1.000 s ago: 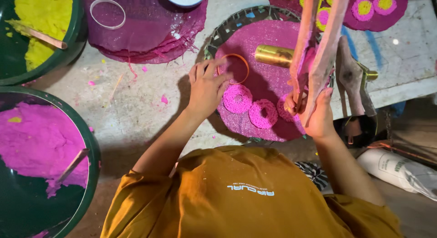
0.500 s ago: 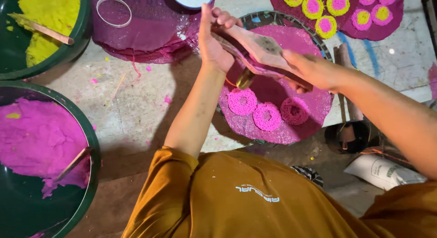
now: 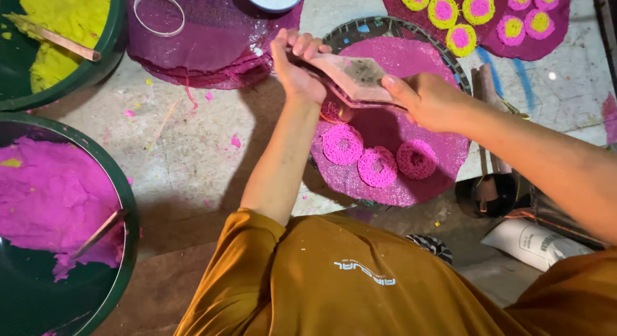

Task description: The person uses a wooden press tool to stamp patterns into pink and yellow dough, arranging the shaped circular pieces onto a larger purple circular base by hand and using a wooden stick to move the material.

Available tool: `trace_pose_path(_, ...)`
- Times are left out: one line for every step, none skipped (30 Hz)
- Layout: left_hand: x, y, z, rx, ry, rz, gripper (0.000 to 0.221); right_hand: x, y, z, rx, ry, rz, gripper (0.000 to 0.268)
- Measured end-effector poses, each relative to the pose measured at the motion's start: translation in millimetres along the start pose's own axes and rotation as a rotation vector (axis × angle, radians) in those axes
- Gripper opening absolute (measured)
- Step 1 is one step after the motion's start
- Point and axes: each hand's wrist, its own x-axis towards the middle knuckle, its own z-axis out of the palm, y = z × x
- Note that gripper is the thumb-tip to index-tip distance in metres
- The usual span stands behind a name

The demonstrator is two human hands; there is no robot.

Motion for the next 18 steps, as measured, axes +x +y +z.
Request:
trace_pose_path(3, -5, -1, -0.019, -0.022, -0.009, 0.028, 0, 2, -2, -0.028, 0.057, -0.063, 0.074)
trace_pose_path(7, -9, -1, -0.038, -0.045, -0.018, 0.029, -1, 4, -3, -0.056, 0.115, -0.126, 0.071)
trace_pose_path(11, -13, -1, -0.057, -0.066, -0.029, 0.029, -1, 6, -4, -0.082, 0.172, -0.187, 0.069)
trace_pose_path(15, -15, -1, -0.043, -0.068, -0.023, 0.028, -1, 7, -3, -0.078, 0.200, -0.206, 0.068)
trace_pose_path(20, -14, 1, -0.029, -0.072, -0.015, 0.028, 1, 6, -3, -0.076, 0.228, -0.229, 0.066)
trace_pose_path(25, -13, 3, -0.015, -0.076, -0.007, 0.028, 3, 4, -2, -0.073, 0.257, -0.252, 0.065)
trace_pose_path(29, -8, 4, 0.009, -0.084, -0.001, 0.028, 5, 2, 1, -0.055, 0.267, -0.260, 0.063)
trace_pose_path(33, -3, 6, 0.033, -0.093, 0.006, 0.029, 8, 0, 5, -0.037, 0.277, -0.268, 0.062)
trace_pose_path(35, 2, 8, 0.056, -0.102, 0.012, 0.029, 10, -2, 9, -0.019, 0.288, -0.276, 0.060)
trace_pose_path(36, 8, 9, 0.082, -0.112, 0.019, 0.030, 13, -4, 13, 0.017, 0.291, -0.308, 0.059)
trace_pose_path(36, 15, 9, 0.110, -0.121, 0.029, 0.030, 15, -6, 19, 0.053, 0.292, -0.342, 0.059)
trace_pose_path(34, 19, 9, 0.137, -0.130, 0.040, 0.030, 16, -6, 23, 0.089, 0.293, -0.375, 0.058)
trace_pose_path(32, 23, 8, 0.151, -0.101, 0.050, 0.030, 17, -6, 27, 0.104, 0.268, -0.367, 0.057)
trace_pose_path(28, 23, 7, 0.166, -0.072, 0.061, 0.030, 18, -5, 31, 0.118, 0.243, -0.358, 0.057)
trace_pose_path(25, 22, 5, 0.179, -0.044, 0.070, 0.030, 19, -2, 32, 0.131, 0.219, -0.348, 0.056)
trace_pose_path(21, 18, 3, 0.176, -0.005, 0.074, 0.029, 20, 2, 33, 0.117, 0.193, -0.309, 0.057)
trace_pose_path(17, 10, 0, 0.171, 0.034, 0.074, 0.028, 18, 9, 31, 0.103, 0.169, -0.267, 0.057)
trace_pose_path(13, 1, -2, 0.166, 0.072, 0.074, 0.027, 18, 17, 28, 0.088, 0.145, -0.225, 0.057)
